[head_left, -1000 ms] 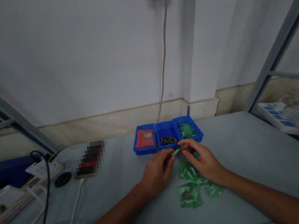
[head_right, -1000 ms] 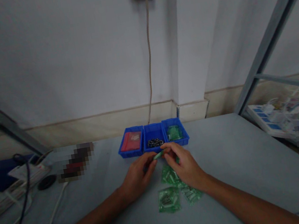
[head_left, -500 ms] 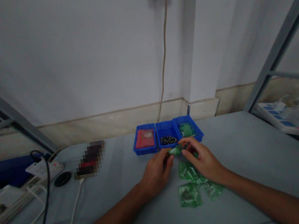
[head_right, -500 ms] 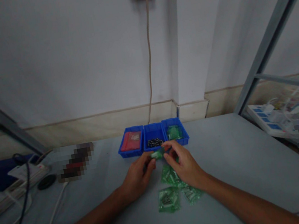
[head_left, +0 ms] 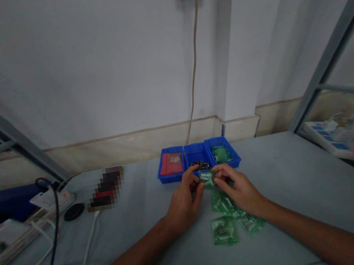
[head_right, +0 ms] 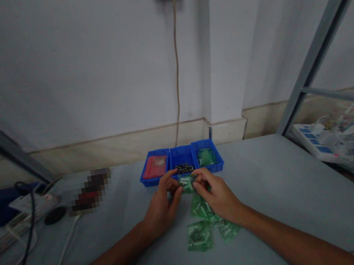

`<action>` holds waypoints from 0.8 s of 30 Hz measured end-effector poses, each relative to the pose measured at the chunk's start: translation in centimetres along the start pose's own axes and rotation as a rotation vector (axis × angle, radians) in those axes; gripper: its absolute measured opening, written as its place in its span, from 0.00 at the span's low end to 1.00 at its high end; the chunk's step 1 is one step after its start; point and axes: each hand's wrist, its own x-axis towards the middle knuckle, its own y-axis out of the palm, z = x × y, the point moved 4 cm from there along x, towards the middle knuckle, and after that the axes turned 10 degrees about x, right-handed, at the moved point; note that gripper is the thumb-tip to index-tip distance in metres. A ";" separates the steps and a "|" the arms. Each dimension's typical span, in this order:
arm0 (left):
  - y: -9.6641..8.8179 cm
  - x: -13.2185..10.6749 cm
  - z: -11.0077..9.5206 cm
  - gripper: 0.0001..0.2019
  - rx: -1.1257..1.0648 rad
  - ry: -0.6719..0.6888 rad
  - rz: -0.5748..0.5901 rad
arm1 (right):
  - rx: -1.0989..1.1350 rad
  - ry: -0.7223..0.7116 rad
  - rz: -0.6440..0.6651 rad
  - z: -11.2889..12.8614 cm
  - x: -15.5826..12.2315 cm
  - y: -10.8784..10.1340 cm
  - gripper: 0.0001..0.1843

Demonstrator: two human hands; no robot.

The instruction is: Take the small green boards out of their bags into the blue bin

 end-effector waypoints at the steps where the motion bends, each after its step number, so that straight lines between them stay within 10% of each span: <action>1: -0.1 0.0 0.0 0.24 -0.001 0.011 -0.018 | 0.010 0.004 -0.001 0.0 0.0 0.0 0.13; 24: -0.6 0.4 -0.3 0.07 0.103 0.049 -0.010 | -0.014 -0.036 0.024 0.8 0.0 -0.1 0.15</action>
